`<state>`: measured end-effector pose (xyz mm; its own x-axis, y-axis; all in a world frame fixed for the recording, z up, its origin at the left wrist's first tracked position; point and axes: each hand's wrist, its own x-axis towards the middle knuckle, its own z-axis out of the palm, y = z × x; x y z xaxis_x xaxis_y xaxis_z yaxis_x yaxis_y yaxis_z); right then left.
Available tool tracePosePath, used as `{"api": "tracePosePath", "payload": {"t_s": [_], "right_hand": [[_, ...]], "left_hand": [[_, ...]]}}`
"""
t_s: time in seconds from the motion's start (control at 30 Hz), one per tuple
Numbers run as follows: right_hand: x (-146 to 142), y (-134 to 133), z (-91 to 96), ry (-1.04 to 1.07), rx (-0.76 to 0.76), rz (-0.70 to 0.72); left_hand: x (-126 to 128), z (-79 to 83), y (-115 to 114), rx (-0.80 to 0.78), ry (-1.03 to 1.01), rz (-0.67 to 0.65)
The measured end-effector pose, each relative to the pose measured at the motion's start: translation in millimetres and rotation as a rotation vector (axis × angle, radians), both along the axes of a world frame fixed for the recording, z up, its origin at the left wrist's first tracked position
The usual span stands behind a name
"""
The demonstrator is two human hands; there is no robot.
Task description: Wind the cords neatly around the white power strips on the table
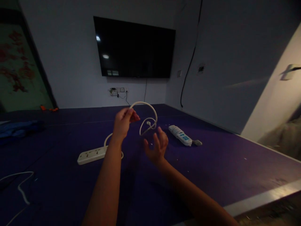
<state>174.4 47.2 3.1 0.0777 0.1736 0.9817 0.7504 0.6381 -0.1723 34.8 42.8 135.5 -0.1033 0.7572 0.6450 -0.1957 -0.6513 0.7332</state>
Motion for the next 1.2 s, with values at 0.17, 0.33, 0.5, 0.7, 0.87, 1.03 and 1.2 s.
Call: {"api": "tracePosePath", "payload": {"t_s": [0.17,0.33,0.5,0.7,0.87,1.03,1.2], "right_hand": [[1.5,42.5,43.6,0.072,-0.359,0.159],[-30.2,58.4,62.0,-0.372,-0.735,0.797],[-71.0,66.7,62.2,-0.486,-1.108,0.913],[-76.9,78.7,77.4,-0.059,-1.177,0.739],[-62.1,66.2,108.1,0.369,-0.779,0.924],[-63.4,46.0,130.1,0.566,-0.635,1.303],[-67.0,36.7,139.1,0.664,-0.518,1.378]], "left_hand": [[-14.4,19.8,-17.9,0.267,-0.271,0.025],[-17.6,28.1,-30.1,0.397,-0.350,0.058],[-30.2,32.9,-38.6,0.417,-0.339,0.163],[-47.4,28.3,-26.3,0.387,-0.322,0.267],[-46.8,14.6,-7.9,0.228,-0.117,0.315],[-40.7,-0.1,-0.8,-0.008,0.198,0.220],[-40.6,-11.5,6.0,-0.187,0.438,-0.075]]}}
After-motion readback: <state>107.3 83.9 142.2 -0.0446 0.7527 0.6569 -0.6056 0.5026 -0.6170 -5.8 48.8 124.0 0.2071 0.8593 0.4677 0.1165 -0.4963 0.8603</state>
